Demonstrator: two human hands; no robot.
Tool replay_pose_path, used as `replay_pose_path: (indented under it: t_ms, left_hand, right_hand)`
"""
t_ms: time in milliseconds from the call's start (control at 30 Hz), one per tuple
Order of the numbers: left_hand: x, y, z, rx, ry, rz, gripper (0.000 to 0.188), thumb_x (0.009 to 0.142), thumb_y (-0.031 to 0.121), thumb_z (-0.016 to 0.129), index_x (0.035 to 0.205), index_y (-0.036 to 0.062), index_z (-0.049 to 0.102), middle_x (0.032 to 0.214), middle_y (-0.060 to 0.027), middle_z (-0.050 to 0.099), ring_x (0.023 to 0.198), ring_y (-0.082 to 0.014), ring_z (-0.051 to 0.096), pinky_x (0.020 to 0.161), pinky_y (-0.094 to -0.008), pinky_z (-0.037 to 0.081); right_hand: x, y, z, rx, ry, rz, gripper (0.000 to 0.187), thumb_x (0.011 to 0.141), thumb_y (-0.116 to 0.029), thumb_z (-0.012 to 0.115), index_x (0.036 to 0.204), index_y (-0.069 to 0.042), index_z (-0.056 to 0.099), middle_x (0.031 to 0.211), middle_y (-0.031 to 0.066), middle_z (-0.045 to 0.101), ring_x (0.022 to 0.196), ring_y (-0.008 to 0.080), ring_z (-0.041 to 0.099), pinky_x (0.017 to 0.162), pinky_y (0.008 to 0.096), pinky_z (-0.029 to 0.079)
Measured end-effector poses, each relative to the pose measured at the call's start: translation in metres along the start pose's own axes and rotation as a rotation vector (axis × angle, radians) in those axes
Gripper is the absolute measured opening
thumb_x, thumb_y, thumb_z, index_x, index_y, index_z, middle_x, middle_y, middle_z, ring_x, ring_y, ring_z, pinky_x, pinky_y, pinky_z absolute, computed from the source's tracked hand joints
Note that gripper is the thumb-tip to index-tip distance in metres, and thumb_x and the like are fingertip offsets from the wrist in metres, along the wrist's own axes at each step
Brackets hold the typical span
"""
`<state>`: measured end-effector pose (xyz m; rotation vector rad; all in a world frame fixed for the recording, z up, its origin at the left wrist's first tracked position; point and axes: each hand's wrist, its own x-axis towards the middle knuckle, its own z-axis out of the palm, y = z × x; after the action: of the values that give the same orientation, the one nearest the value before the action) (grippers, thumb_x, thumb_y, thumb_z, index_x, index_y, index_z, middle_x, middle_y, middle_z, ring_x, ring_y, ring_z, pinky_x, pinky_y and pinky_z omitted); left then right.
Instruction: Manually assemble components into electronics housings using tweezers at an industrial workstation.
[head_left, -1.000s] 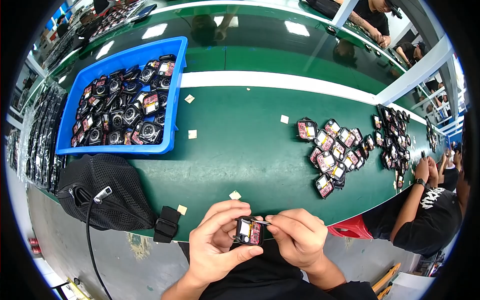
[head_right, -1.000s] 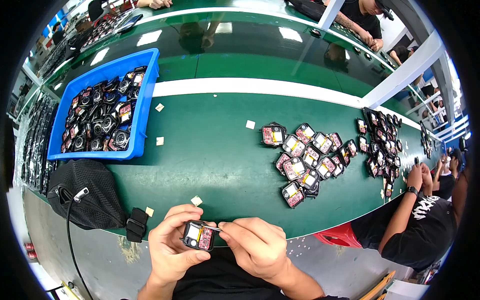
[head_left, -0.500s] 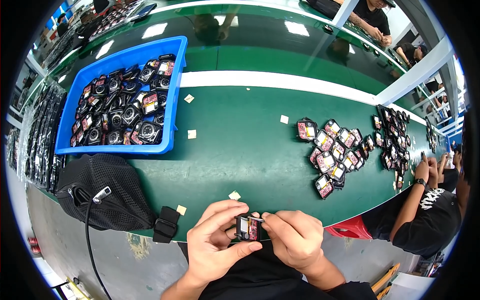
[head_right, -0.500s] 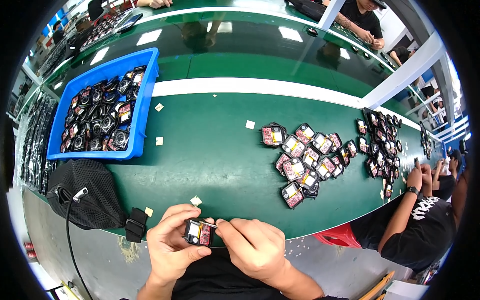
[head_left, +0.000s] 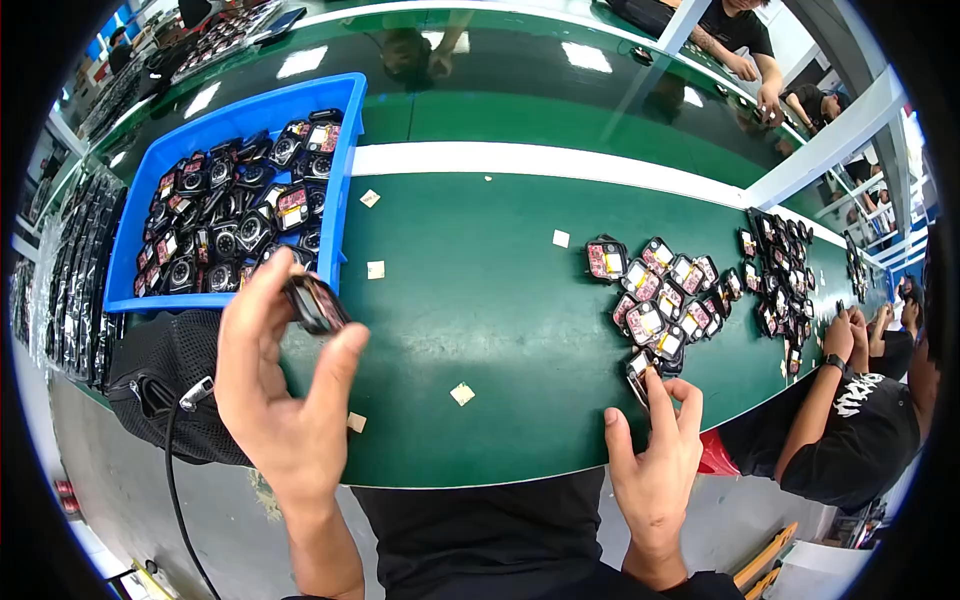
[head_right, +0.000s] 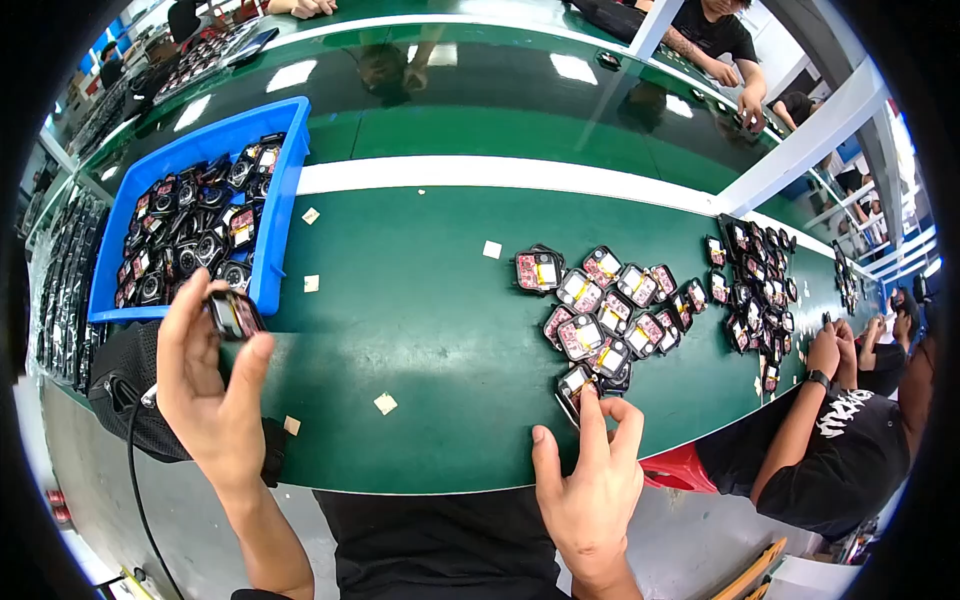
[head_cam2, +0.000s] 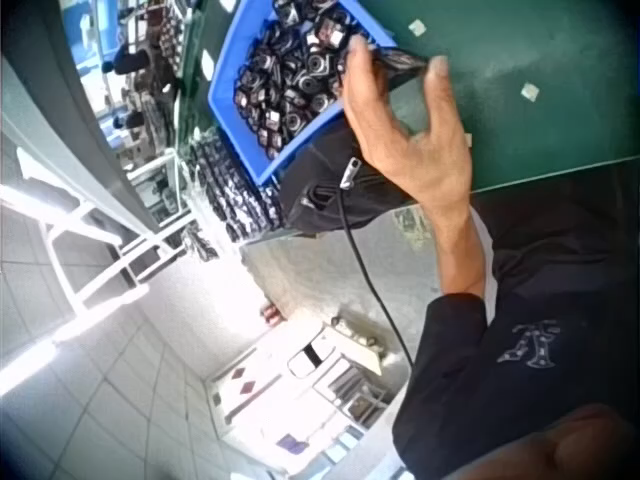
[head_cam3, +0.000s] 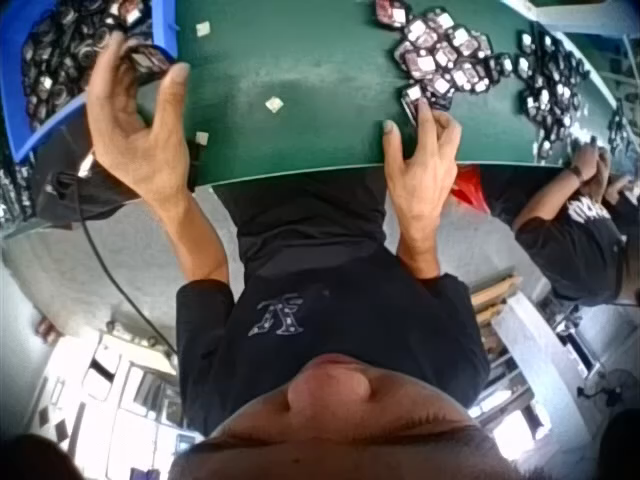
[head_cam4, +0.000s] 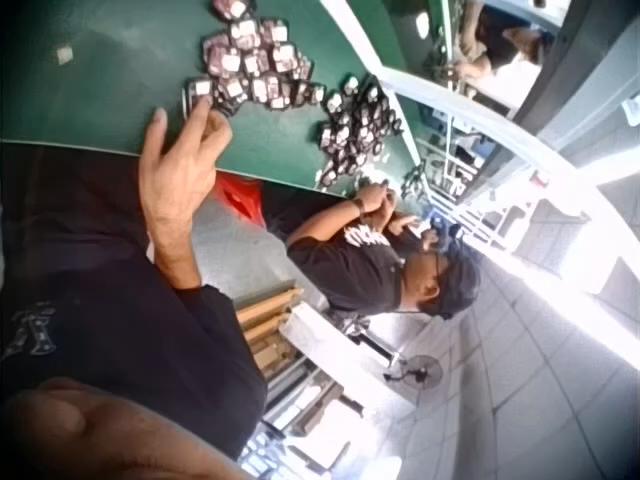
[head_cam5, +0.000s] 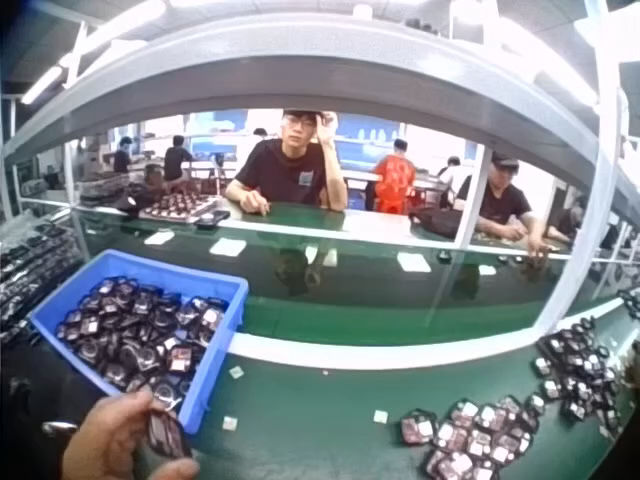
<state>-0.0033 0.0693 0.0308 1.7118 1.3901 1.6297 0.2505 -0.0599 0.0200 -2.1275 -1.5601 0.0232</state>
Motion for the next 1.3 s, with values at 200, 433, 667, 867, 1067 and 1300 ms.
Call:
replay_pose_path:
  t_ms: [200, 433, 667, 867, 1067, 1300]
  left_hand:
    - [0.037, -0.017, 0.006, 0.487, 0.061, 0.044, 0.042, 0.087, 0.002, 0.075, 0.127, -0.0008, 0.065, 0.122, -0.0175, 0.068, 0.115, -0.0311, 0.065, 0.102, -0.0381, 0.048]
    - [0.013, -0.009, 0.0, 0.437, 0.095, 0.264, 0.039, 0.083, 0.0, 0.077, 0.121, -0.0009, 0.067, 0.123, -0.0186, 0.066, 0.116, -0.0342, 0.064, 0.103, -0.0417, 0.048]
    - [-0.057, 0.02, 0.014, -0.055, -0.478, 0.017, 0.053, 0.075, 0.019, 0.09, 0.119, -0.0018, 0.069, 0.12, -0.0182, 0.066, 0.108, -0.0319, 0.068, 0.095, -0.0391, 0.054]
    - [-0.085, 0.021, 0.021, -0.681, -0.64, -0.484, 0.075, 0.079, 0.03, 0.09, 0.134, -0.0078, 0.059, 0.134, -0.0206, 0.058, 0.12, -0.0274, 0.062, 0.102, -0.0377, 0.051]
    - [-0.088, 0.015, 0.026, -0.993, -0.469, -0.467, 0.059, 0.081, 0.0, 0.084, 0.132, -0.0105, 0.057, 0.138, -0.0205, 0.051, 0.122, -0.033, 0.063, 0.105, -0.0437, 0.053]
    - [-0.09, 0.013, 0.023, -0.96, -0.453, -0.454, 0.062, 0.079, -0.004, 0.084, 0.133, -0.0113, 0.056, 0.141, -0.0206, 0.047, 0.124, -0.0351, 0.062, 0.107, -0.0446, 0.054]
  right_hand:
    - [-0.001, -0.004, -0.003, 0.029, -0.075, 0.094, 0.04, 0.081, -0.009, 0.081, 0.118, -0.002, 0.066, 0.125, 0.0165, 0.056, 0.068, 0.0248, 0.062, 0.059, 0.038, 0.052]
    - [0.0, -0.005, 0.004, 0.313, -0.082, -0.031, 0.025, 0.077, -0.001, 0.082, 0.099, -0.001, 0.07, 0.115, 0.013, 0.064, 0.059, 0.0149, 0.061, 0.052, 0.0297, 0.05]
    - [0.002, -0.016, 0.021, 0.869, -0.195, -0.117, 0.025, 0.073, -0.003, 0.087, 0.093, -0.001, 0.071, 0.115, 0.0132, 0.069, 0.053, -0.0003, 0.044, 0.044, 0.0198, 0.035]
    - [0.005, -0.023, 0.025, 1.23, -0.317, -0.192, 0.029, 0.079, -0.005, 0.087, 0.099, 0.001, 0.068, 0.121, 0.0183, 0.068, 0.055, -0.0014, 0.044, 0.045, 0.0186, 0.034]
    - [0.004, -0.024, 0.021, 1.105, -0.338, -0.165, 0.044, 0.083, -0.008, 0.085, 0.118, 0.002, 0.061, 0.114, 0.0111, 0.053, 0.06, 0.0033, 0.041, 0.052, 0.0204, 0.039]
    - [0.013, -0.026, 0.025, 0.486, 0.02, -0.54, 0.036, 0.074, 0.005, 0.08, 0.108, 0.001, 0.073, 0.09, 0.0088, 0.061, 0.062, 0.0176, 0.062, 0.049, 0.029, 0.05]
